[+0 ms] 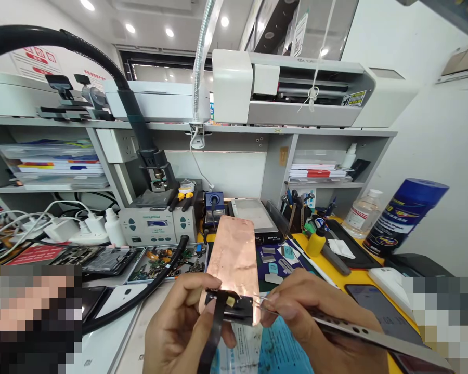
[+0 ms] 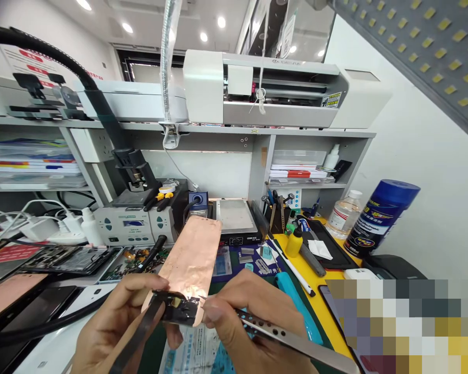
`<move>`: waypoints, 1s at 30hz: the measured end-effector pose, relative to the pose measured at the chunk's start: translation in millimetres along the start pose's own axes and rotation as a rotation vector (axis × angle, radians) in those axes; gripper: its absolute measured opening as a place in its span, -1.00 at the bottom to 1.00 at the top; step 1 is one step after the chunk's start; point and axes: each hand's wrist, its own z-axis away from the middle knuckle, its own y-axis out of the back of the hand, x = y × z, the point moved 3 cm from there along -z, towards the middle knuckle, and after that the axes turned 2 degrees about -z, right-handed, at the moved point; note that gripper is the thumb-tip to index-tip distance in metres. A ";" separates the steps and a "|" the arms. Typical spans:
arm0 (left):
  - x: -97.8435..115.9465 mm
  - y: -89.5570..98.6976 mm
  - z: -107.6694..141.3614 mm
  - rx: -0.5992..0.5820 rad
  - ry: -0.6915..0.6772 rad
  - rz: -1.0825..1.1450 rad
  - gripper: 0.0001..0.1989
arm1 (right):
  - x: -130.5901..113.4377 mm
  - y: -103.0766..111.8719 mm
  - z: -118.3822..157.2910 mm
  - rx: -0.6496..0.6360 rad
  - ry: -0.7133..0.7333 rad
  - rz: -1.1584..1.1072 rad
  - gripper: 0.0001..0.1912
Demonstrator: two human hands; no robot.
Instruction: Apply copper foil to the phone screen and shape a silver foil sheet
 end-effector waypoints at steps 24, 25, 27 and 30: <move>12.3 -4.9 -7.0 -0.142 0.160 0.056 -0.52 | -3.9 -13.3 2.2 -0.087 0.268 0.238 -0.75; 11.2 -3.6 -7.5 -0.159 0.166 0.055 -0.51 | -4.0 -14.5 2.8 -0.075 0.262 0.246 -0.74; 9.5 -1.6 -8.5 -0.196 0.181 0.057 -0.47 | -3.9 -16.2 4.2 -0.057 0.246 0.262 -0.74; 9.2 -1.2 -9.0 -0.254 0.206 0.042 -0.39 | -4.1 -16.6 5.6 -0.026 0.228 0.268 -0.75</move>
